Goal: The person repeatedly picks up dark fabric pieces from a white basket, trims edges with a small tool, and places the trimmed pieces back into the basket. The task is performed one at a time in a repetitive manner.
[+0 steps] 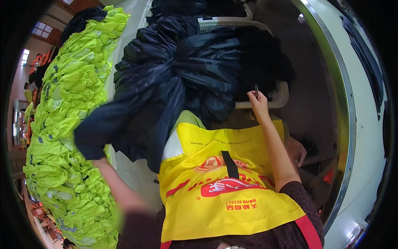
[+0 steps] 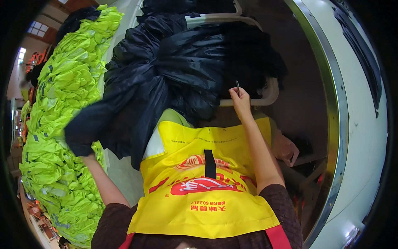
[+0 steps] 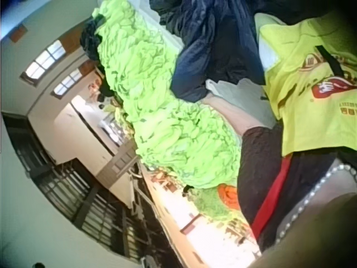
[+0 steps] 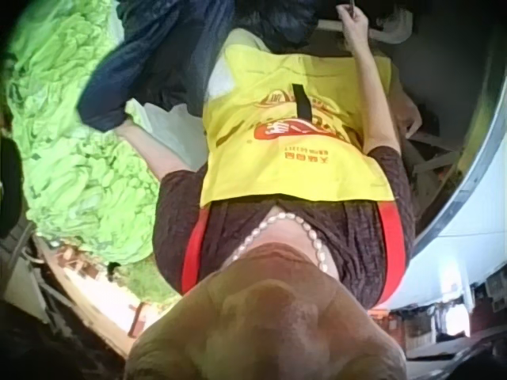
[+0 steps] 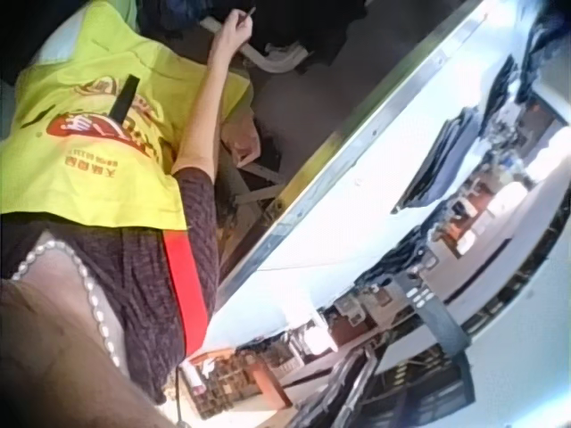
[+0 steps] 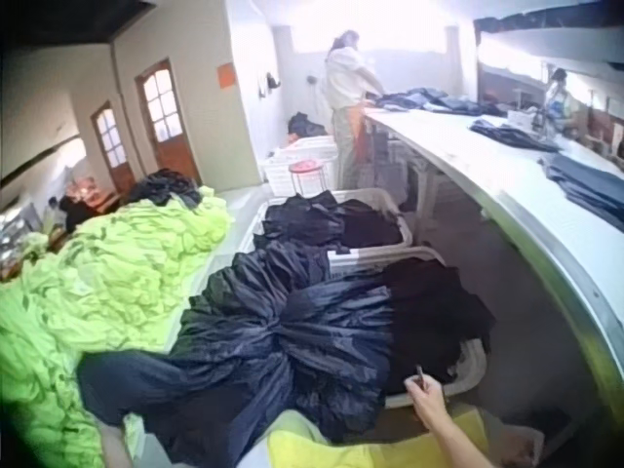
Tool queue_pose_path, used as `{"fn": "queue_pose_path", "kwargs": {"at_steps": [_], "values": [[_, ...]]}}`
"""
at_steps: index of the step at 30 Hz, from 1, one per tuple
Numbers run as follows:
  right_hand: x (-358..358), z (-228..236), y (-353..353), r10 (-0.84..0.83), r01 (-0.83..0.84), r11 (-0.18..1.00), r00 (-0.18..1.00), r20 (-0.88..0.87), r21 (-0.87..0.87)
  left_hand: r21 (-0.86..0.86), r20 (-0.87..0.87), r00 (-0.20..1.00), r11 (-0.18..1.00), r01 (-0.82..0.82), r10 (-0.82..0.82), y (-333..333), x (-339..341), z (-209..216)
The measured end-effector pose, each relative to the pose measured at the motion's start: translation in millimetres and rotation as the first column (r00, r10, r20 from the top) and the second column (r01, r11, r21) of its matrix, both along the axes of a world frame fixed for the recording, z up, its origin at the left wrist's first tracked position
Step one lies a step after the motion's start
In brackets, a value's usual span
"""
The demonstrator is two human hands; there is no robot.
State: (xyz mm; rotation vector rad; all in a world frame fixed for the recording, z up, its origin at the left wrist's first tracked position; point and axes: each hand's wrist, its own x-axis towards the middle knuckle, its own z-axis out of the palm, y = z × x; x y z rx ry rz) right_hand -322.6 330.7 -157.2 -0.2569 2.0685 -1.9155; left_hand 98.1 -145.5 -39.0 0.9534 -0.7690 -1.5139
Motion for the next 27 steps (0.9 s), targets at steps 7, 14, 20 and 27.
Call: {"fn": "queue_pose_path", "kwargs": {"at_steps": [7,14,20,27], "values": [[-77,-31,-30,0.124,0.103,0.884,0.889,-0.441,0.457,0.621,0.051,0.997,0.783,0.019,-0.065,93,24,-204],[-111,-35,-45,0.388,-0.018,0.644,0.870,-0.306,0.765,0.661,0.466,0.857,0.557,-0.503,0.220,58,168,-194],[-99,-23,-57,0.301,-0.038,0.890,0.798,-0.522,0.455,-0.570,0.622,0.472,0.775,-0.274,0.625,73,49,-25],[-72,2,-112,0.596,-0.074,0.481,0.759,-0.263,0.874,-0.258,0.638,0.696,0.761,0.596,-0.329,226,-151,42]]}}
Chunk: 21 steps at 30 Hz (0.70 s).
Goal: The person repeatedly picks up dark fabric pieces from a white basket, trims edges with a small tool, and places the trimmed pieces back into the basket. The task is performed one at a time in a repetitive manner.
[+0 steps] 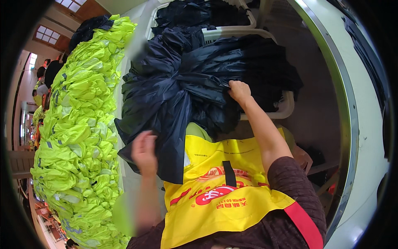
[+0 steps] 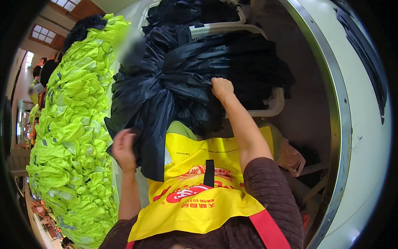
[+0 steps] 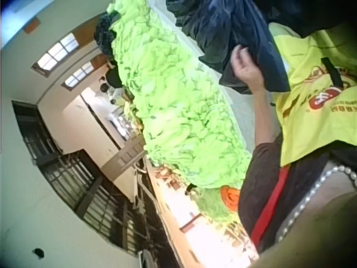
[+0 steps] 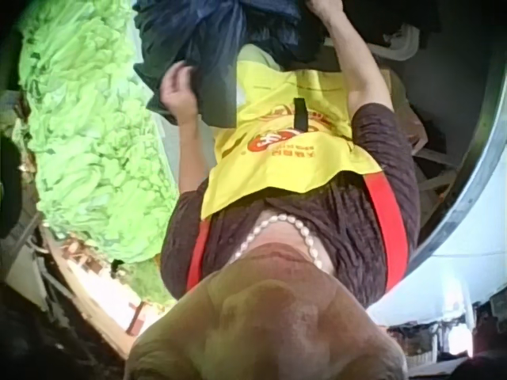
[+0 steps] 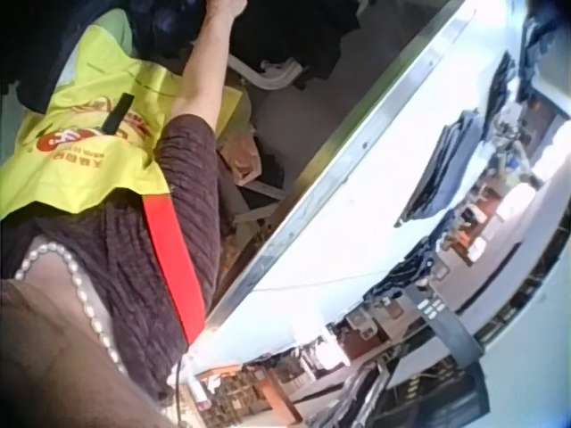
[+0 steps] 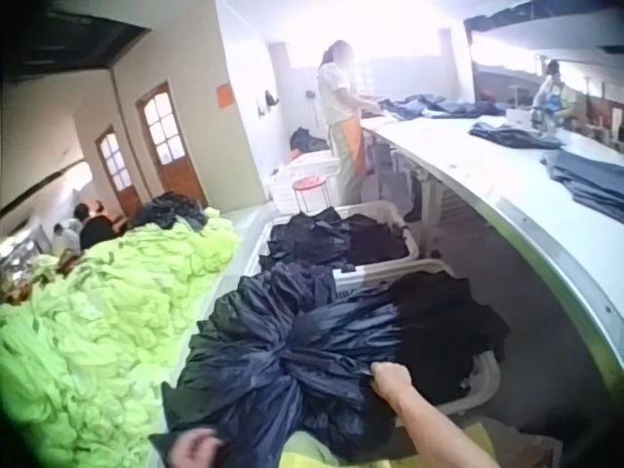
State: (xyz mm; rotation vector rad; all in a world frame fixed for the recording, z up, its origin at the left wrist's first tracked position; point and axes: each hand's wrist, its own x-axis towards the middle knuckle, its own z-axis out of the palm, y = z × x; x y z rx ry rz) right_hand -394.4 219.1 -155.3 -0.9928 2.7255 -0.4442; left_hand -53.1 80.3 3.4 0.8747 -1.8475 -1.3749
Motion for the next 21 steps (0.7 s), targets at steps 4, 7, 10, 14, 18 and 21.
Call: {"fn": "queue_pose_path", "kwargs": {"at_steps": [4,7,10,14,18,21], "values": [[44,72,25,-0.049,0.105,0.980,0.951,0.307,-0.168,0.421,0.305,0.688,0.741,0.523,-0.659,73,-42,-47],[86,109,38,0.154,0.078,0.941,0.765,0.625,-0.328,0.278,0.361,0.660,0.752,0.598,-0.659,130,-65,-100],[123,147,44,0.239,0.009,0.941,0.689,0.684,-0.338,0.726,-0.075,0.831,0.541,0.425,-0.552,143,-106,-111],[142,149,63,0.308,0.072,0.893,0.622,0.720,-0.444,0.594,-0.186,0.866,0.649,0.476,-0.465,147,-111,-138],[147,167,104,0.309,0.033,0.792,0.839,0.447,-0.610,0.492,-0.265,0.864,0.711,0.502,-0.427,154,-106,-86],[132,198,160,0.131,0.310,0.641,0.857,0.499,-0.702,0.876,-0.287,0.941,0.350,0.333,-0.177,152,-104,-35]]}}
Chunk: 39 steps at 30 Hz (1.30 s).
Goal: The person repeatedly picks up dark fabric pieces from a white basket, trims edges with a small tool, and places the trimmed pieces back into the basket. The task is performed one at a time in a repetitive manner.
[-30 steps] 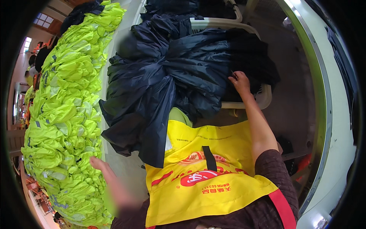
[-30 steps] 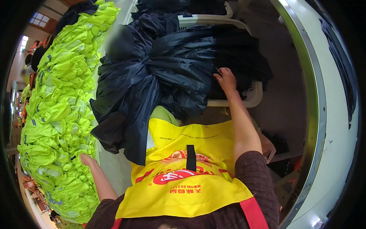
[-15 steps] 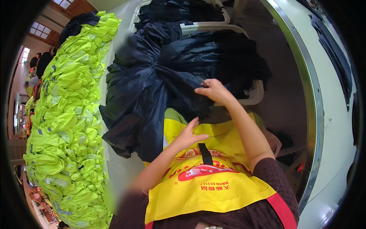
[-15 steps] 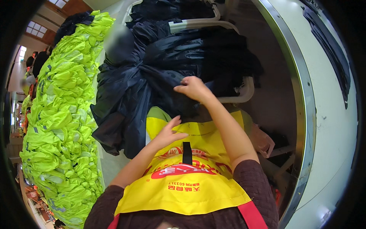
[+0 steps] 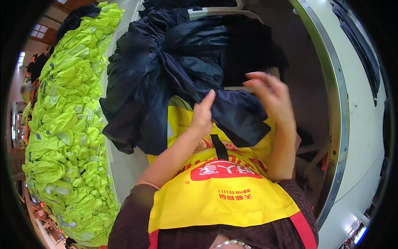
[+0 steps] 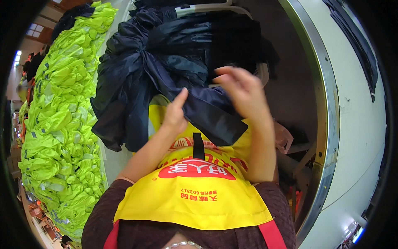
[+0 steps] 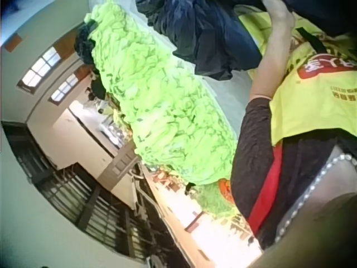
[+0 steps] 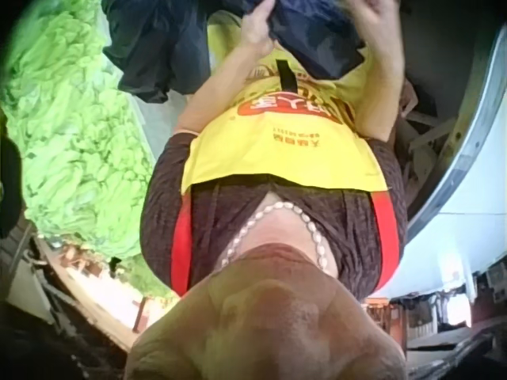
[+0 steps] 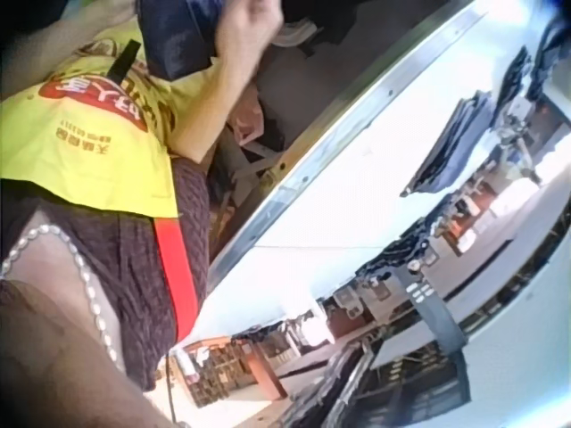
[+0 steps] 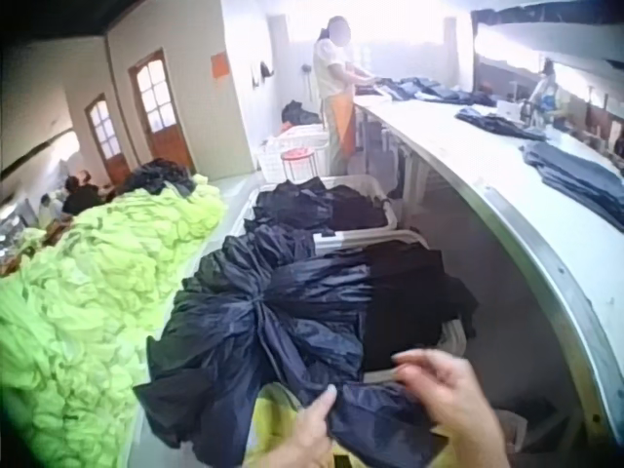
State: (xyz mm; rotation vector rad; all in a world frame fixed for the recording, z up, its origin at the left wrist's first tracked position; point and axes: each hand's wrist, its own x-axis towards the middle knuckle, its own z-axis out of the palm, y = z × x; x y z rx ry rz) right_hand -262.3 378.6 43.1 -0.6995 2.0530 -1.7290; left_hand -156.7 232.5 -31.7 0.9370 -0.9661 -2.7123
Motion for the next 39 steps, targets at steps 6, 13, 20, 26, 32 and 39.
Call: {"fn": "queue_pose_path", "kwargs": {"at_steps": [6,13,20,26,32,39], "values": [[-8,-51,87,0.026,0.110,0.951,0.904,0.426,-0.290,0.314,0.096,0.991,0.947,0.063,-0.097,-3,2,16],[56,-56,73,0.413,-0.203,0.840,0.841,0.349,-0.504,0.195,0.273,0.893,0.930,0.312,-0.357,1,14,24],[62,-18,69,0.368,-0.253,0.905,0.868,0.334,-0.342,0.256,0.056,0.916,0.893,0.371,-0.397,2,27,47],[71,-12,61,0.377,-0.159,0.861,0.837,0.397,-0.483,0.263,-0.205,0.862,0.822,0.505,-0.464,-15,37,-2],[62,-21,53,0.278,-0.143,0.877,0.930,0.242,-0.458,-0.493,0.253,0.941,0.867,-0.073,0.223,-43,58,-17],[77,-15,23,0.001,-0.007,0.990,0.999,-0.043,-0.140,-0.993,-0.122,0.908,0.049,-0.111,-0.401,20,70,92]]}}
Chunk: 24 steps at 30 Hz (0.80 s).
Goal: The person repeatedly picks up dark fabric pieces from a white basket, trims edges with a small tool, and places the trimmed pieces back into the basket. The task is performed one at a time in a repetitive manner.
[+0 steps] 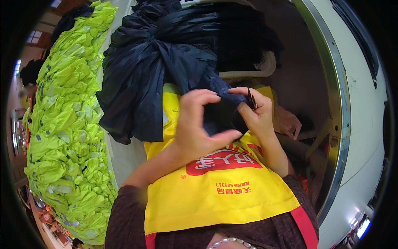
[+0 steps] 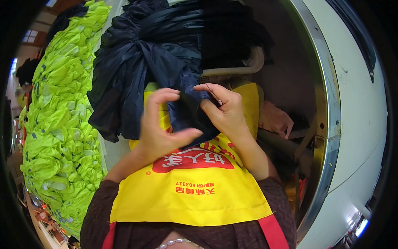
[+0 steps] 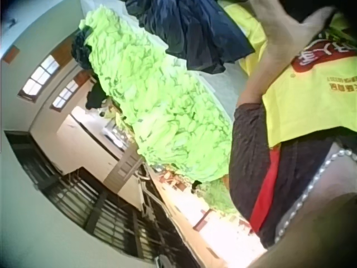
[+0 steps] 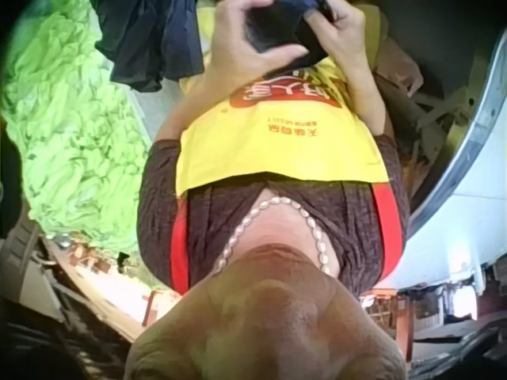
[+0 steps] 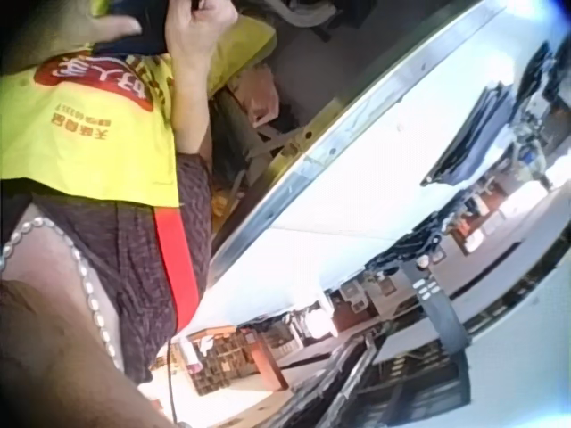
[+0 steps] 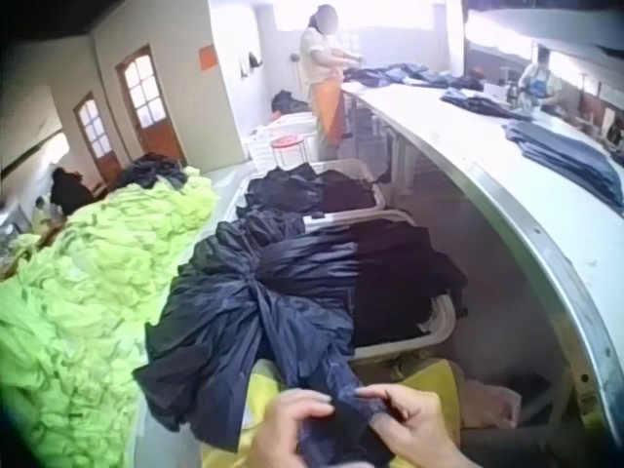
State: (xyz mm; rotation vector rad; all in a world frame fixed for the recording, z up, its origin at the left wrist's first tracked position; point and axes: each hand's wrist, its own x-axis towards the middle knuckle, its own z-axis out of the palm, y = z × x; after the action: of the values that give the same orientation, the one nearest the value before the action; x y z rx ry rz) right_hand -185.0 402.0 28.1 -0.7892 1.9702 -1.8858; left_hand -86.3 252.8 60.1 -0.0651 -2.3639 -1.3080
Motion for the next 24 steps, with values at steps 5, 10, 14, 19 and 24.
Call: {"fn": "queue_pose_path", "kwargs": {"at_steps": [5,10,14,19,24], "values": [[0,12,-7,0.006,0.007,0.994,0.992,-0.125,0.106,0.037,-0.023,0.995,0.994,-0.100,0.101,7,-8,-40],[-29,-6,8,0.336,-0.344,0.930,0.938,0.082,0.127,0.406,0.432,0.888,0.913,-0.036,-0.157,-32,-9,-23],[-36,-28,7,0.408,-0.421,0.907,0.867,0.285,-0.018,0.868,0.341,0.888,0.467,-0.171,-0.309,-34,-15,-31],[-38,-32,0,0.361,-0.366,0.930,0.897,0.255,-0.032,0.913,0.408,0.835,0.169,-0.372,-0.369,-31,-13,-38],[-36,-28,-4,0.154,-0.134,0.983,0.974,-0.164,0.129,0.901,0.433,0.804,0.178,-0.394,-0.407,-31,-13,-41]]}}
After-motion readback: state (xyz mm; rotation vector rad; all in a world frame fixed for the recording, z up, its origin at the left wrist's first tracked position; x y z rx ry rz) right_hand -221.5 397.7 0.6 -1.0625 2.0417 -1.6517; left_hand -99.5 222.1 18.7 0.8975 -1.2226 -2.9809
